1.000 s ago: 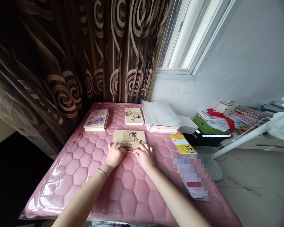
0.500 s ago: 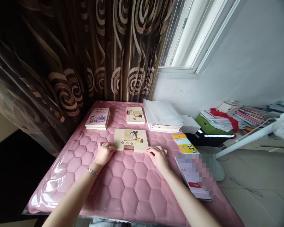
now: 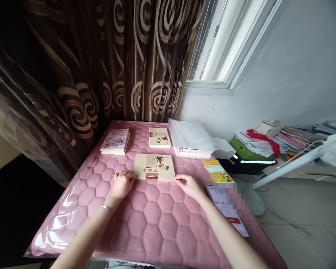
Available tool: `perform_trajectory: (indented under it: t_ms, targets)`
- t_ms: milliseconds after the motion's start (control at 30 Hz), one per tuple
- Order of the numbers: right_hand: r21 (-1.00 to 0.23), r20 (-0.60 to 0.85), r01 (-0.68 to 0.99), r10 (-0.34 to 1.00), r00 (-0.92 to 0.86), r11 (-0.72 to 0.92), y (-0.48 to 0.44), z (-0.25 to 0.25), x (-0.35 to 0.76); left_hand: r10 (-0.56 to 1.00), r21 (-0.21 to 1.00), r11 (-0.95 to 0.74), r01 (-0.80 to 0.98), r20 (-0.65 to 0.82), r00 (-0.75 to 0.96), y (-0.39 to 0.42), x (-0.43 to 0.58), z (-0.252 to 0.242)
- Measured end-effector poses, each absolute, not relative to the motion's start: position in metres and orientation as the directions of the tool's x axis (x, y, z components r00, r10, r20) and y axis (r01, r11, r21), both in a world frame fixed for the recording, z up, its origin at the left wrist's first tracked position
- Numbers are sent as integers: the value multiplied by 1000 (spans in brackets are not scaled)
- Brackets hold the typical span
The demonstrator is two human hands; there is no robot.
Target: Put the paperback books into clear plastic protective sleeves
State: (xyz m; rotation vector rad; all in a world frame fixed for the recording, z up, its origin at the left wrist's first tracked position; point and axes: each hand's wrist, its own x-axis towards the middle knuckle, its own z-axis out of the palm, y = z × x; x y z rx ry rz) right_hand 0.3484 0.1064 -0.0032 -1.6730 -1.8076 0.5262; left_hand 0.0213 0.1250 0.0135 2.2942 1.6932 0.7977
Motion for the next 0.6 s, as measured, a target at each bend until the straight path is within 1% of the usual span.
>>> perform_trajectory:
  t_ms: [67, 100, 133, 167, 233, 267, 333, 400, 467, 600]
  targets:
    - [-700, 115, 709, 993, -10, 88, 121, 8, 353, 942, 513, -232, 826, 332, 58, 112, 28, 13]
    - [-688, 126, 720, 992, -4, 90, 130, 14, 353, 949, 575, -186, 797, 316, -7, 106, 33, 11]
    - [-660, 150, 745, 989, -3, 102, 141, 19, 352, 964, 648, -143, 748, 263, -43, 100, 39, 10]
    - [-620, 170, 776, 985, -11, 116, 153, 24, 350, 983, 725, -96, 682, 177, -49, 94, 47, 9]
    - [-576, 179, 806, 983, -36, 134, 177, 30, 341, 998, 855, 38, 517, -55, 18, 86, 64, 9]
    - [-564, 169, 814, 984, -51, 139, 189, 30, 336, 987, 900, 117, 419, -152, 52, 84, 73, 10]
    - [-552, 131, 823, 989, -74, 135, 208, 28, 326, 956, 940, 250, 232, -278, 95, 86, 90, 14]
    - [-538, 87, 835, 993, -80, 115, 219, 24, 320, 943, 943, 309, 124, -320, 86, 92, 101, 19]
    - [-524, 54, 848, 996, -67, 86, 223, 21, 317, 945, 941, 316, 118, -323, 49, 100, 106, 22]
    - [-504, 14, 863, 1000, -14, 20, 210, 26, 323, 954, 937, 295, 186, -300, -4, 115, 100, 17]
